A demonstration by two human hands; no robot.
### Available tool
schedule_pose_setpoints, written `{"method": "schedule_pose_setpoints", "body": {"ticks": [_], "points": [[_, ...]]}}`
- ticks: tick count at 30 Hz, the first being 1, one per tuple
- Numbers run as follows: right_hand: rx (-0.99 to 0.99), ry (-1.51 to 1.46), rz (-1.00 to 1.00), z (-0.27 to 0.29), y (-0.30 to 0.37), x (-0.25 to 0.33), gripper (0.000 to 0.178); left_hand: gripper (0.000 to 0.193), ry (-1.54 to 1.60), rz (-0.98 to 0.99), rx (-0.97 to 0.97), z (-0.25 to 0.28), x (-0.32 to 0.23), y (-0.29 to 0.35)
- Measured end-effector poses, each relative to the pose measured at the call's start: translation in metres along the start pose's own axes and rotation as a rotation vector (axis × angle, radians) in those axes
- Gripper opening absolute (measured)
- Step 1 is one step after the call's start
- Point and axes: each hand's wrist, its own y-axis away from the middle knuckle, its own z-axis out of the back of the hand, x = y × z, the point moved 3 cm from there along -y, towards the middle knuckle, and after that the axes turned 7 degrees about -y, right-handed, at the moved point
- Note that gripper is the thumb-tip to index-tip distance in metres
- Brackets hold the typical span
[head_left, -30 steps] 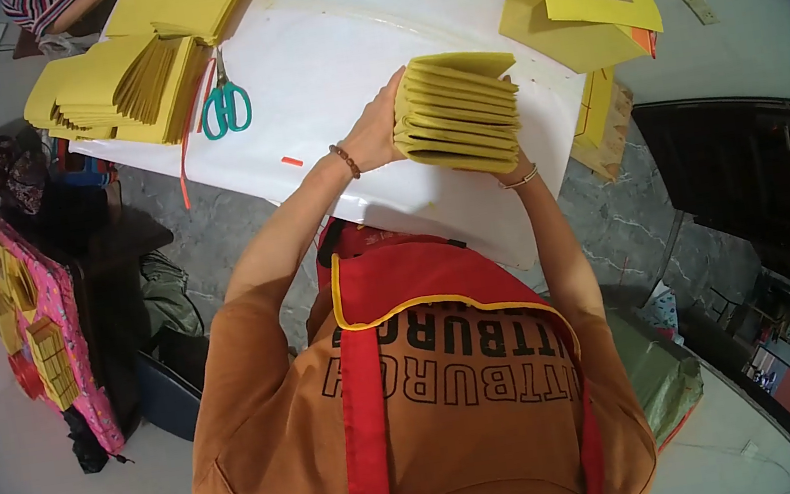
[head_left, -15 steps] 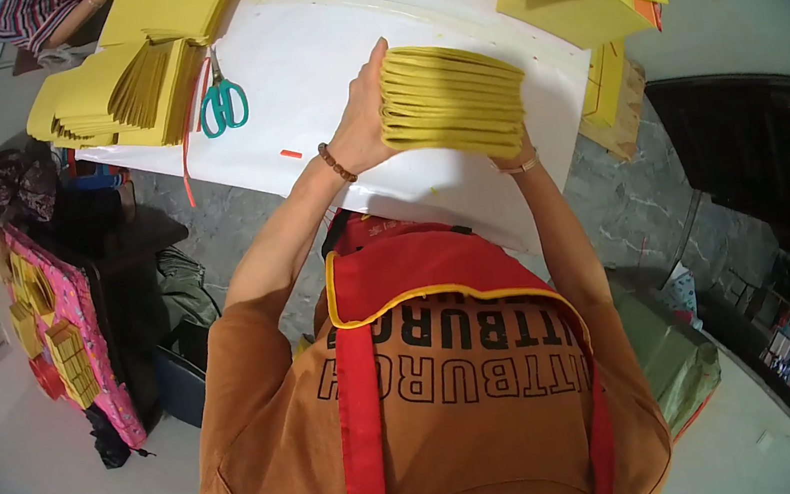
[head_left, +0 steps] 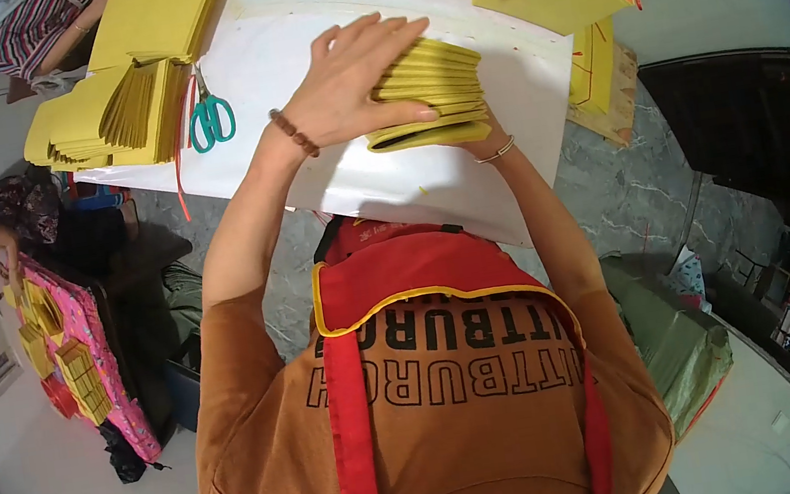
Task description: Folding and bundling stacks of yellow paper sheets into finished products.
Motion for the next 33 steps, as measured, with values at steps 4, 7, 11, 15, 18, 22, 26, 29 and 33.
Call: {"method": "schedule_pose_setpoints", "body": {"ticks": [4,7,11,15,18,22,26,29,33], "points": [[0.010,-0.116,0.034,-0.002,0.001,0.008,0.099,0.070,0.005,0.029,0.089,-0.003,-0.004,-0.007],[0.034,-0.183,0.002,-0.003,0.000,0.018,0.100,0.066,0.029,0.031,0.080,-0.007,-0.006,-0.010],[0.047,-0.163,0.037,0.000,-0.001,0.016,0.100,0.060,0.016,-0.103,-0.050,-0.006,-0.011,-0.013],[0.135,-0.222,-0.099,-0.002,-0.003,0.054,0.100,0.060,-0.001,-0.092,-0.015,-0.008,-0.007,-0.010],[0.072,-0.168,-0.062,0.000,0.000,0.034,0.100,0.059,0.032,-0.022,0.022,-0.010,-0.006,-0.015],[0.078,-0.225,-0.066,0.000,-0.001,0.027,0.102,0.053,0.062,-0.028,-0.066,-0.012,-0.004,-0.014],[0.074,-0.291,-0.115,0.000,0.001,0.022,0.107,0.048,0.075,-0.022,-0.086,-0.013,-0.005,-0.012],[0.074,-0.288,-0.088,0.000,0.000,0.021,0.108,0.045,0.086,-0.030,-0.095,-0.012,-0.006,-0.013],[0.076,-0.308,-0.054,-0.001,0.000,0.009,0.109,0.042,0.044,-0.072,-0.094,-0.007,-0.010,-0.015]]}}
